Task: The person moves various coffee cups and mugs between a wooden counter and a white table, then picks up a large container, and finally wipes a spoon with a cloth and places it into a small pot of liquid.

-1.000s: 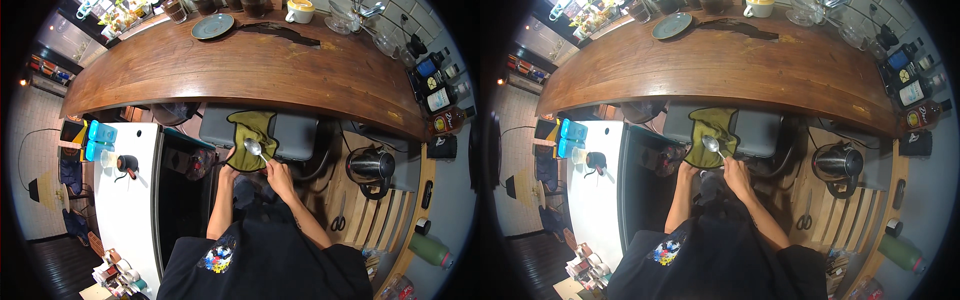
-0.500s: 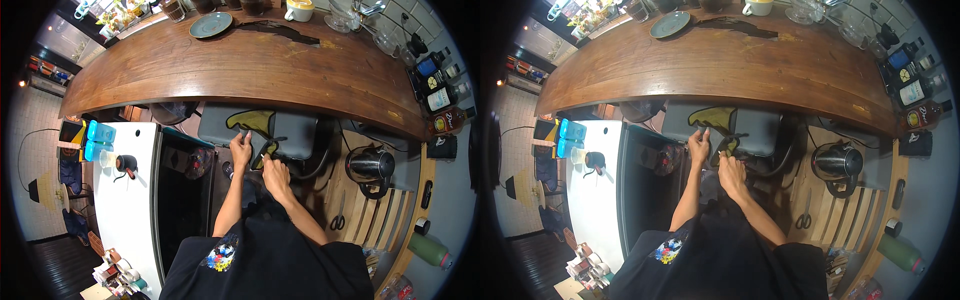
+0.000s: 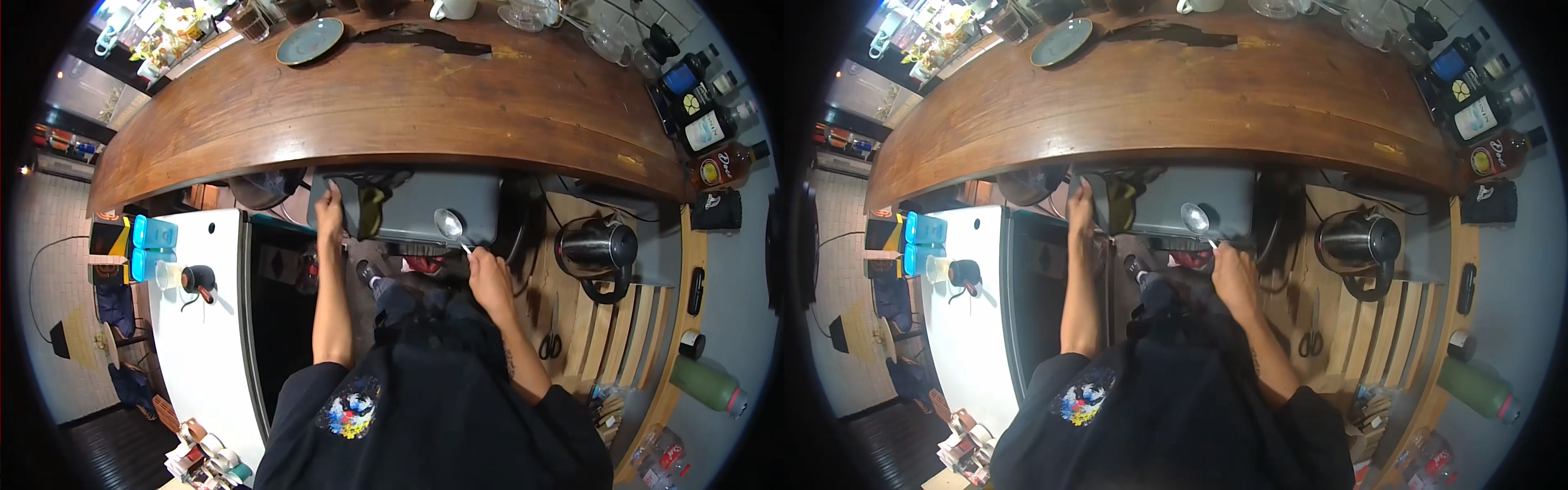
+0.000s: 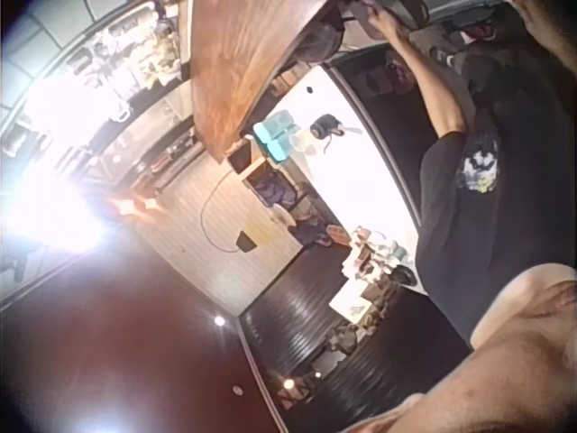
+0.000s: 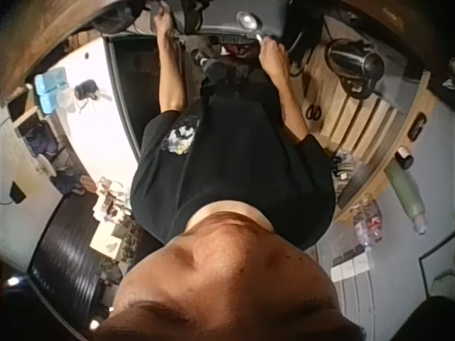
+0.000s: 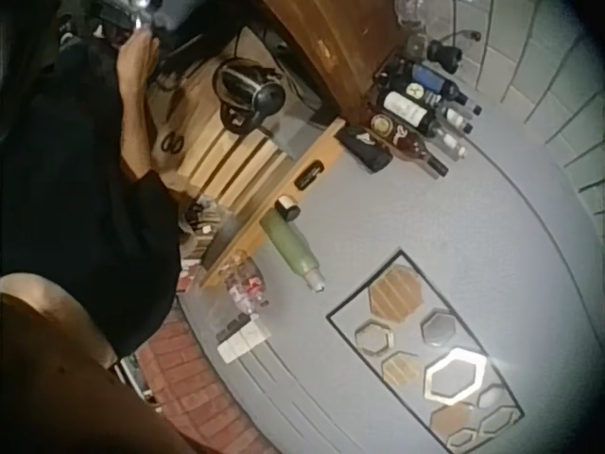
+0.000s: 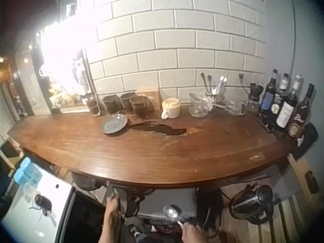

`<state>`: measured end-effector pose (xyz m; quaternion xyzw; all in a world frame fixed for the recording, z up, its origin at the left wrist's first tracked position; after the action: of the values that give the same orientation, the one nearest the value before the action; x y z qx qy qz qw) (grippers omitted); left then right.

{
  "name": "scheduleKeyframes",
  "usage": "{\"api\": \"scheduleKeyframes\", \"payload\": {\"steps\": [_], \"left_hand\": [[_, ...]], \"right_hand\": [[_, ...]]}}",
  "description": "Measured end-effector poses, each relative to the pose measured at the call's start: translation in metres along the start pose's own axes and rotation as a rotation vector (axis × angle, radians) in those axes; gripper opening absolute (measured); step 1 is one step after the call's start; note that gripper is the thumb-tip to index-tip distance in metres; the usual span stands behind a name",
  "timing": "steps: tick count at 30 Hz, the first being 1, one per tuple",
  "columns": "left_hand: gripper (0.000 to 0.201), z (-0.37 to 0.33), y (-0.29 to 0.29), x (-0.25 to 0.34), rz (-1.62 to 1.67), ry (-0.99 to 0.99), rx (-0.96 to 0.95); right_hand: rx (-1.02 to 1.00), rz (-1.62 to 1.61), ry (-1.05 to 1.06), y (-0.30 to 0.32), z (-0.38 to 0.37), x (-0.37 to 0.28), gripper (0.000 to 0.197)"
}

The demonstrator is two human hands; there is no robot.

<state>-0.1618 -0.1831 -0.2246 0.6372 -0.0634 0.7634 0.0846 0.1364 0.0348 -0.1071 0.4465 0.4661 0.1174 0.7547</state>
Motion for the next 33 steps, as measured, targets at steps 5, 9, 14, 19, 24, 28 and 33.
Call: {"api": "scheduleKeyframes", "payload": {"steps": [5,9,14,19,24,28,33], "left_hand": [[0.06,0.033,-0.06,-0.005,0.404,0.293,-0.073],[0.061,0.04,-0.088,0.003,0.854,0.332,-0.282],[0.059,0.014,-0.111,-0.019,1.004,0.345,-0.467],[0.048,-0.003,-0.051,-0.075,0.341,0.422,-0.033],[0.043,0.04,-0.039,-0.031,-0.185,0.03,0.065],[0.043,0.066,-0.052,-0.027,-0.426,-0.149,-0.029],[0.039,0.079,-0.095,-0.002,-0.907,-0.597,0.13]], "right_hand": [[0.038,-0.278,0.063,0.01,-0.016,0.008,0.021],[0.042,-0.287,0.024,0.005,-0.012,0.017,0.019],[0.07,-0.329,0.007,0.011,-0.005,0.022,0.019],[0.083,-0.263,0.031,0.012,0.0,0.021,0.018],[0.093,-0.259,0.018,0.007,0.003,0.028,0.014],[0.053,-0.295,0.084,-0.003,0.002,0.019,0.013],[0.05,-0.387,0.153,-0.012,0.002,0.018,0.009]]}}
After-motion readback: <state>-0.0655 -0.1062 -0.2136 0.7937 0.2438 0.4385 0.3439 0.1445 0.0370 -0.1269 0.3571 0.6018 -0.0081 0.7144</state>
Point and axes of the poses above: each hand's wrist, its own z-axis away from the middle knuckle, its own y-axis out of the back of the hand, x = y × z, the point moved 4 cm from there along -z, towards the middle knuckle, and after that the axes turned 1 degree about -x, right-handed, at the moved point
